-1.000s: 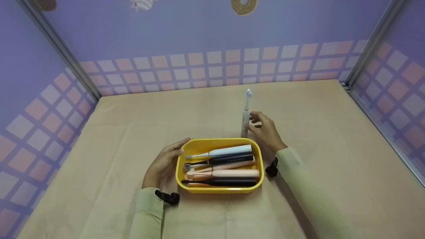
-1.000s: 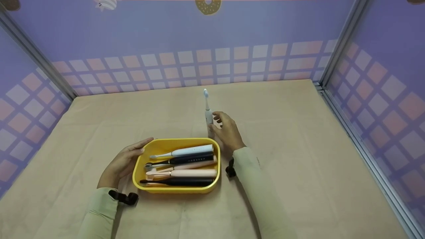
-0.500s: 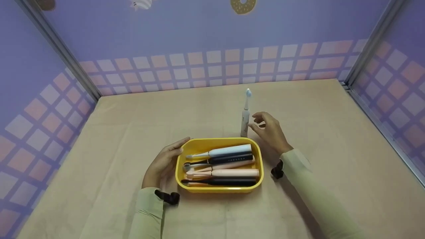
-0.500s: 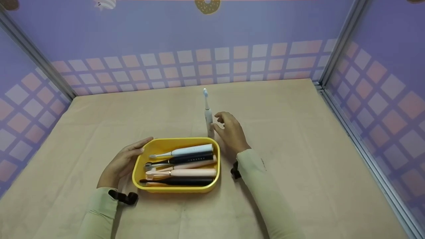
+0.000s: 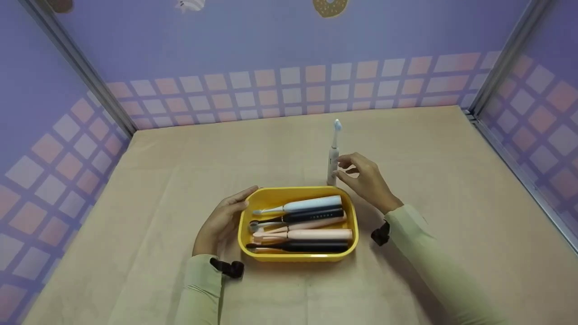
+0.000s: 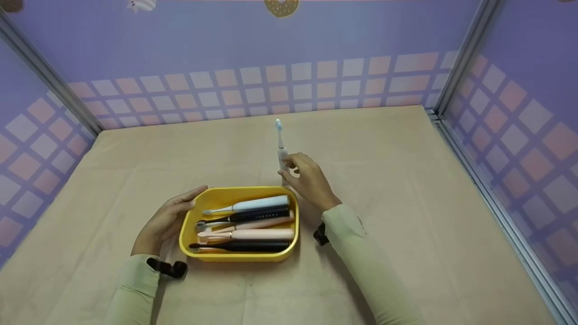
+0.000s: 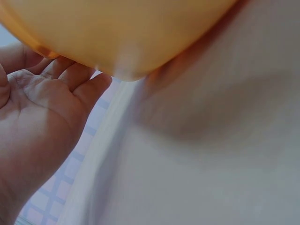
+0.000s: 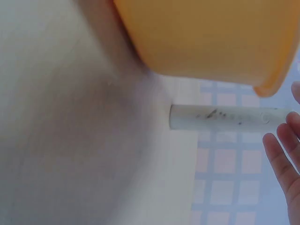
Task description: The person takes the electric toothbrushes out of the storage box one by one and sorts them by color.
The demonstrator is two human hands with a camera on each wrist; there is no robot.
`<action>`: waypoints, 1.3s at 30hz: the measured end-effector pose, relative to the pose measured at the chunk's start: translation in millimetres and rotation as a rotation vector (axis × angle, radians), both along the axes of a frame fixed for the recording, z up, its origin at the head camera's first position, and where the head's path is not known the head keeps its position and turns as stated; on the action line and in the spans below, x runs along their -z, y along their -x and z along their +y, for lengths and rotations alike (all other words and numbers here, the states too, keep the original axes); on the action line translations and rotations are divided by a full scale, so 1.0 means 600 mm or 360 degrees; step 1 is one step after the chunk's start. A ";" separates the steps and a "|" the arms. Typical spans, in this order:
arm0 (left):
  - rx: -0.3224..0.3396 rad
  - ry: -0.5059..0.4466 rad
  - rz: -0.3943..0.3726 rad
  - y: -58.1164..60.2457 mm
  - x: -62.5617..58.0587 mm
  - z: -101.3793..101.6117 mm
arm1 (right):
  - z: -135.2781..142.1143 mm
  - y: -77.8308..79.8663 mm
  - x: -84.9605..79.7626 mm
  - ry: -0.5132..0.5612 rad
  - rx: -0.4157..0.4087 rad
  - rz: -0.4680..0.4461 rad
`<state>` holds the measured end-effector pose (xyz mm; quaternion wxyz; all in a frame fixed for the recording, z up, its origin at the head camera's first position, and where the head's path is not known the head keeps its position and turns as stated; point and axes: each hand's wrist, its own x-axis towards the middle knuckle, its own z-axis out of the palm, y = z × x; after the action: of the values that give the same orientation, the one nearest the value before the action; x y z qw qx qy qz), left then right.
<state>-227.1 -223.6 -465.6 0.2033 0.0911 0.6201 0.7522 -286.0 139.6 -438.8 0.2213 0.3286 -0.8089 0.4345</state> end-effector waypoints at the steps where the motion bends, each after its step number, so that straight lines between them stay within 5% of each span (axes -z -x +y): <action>1: -0.0001 0.0002 -0.0005 0.000 0.000 0.000 | -0.001 -0.002 -0.002 0.0001 -0.0005 -0.0002; 11: -0.0012 0.0013 -0.0003 0.000 -0.002 0.002 | -0.016 -0.023 -0.022 0.0033 -0.0180 -0.0201; 22: -0.0029 0.0017 -0.0022 0.000 -0.002 0.002 | -0.036 -0.048 -0.053 -0.0017 -0.0313 -0.0741; 39: -0.0022 0.0049 -0.0002 0.003 0.000 0.001 | -0.061 -0.068 -0.073 -0.0504 -0.0483 -0.0798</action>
<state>-228.6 -223.1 -465.8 0.2000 0.0832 0.6321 0.7440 -245.3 103.1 -394.8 -0.1057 0.3585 -0.8375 0.3986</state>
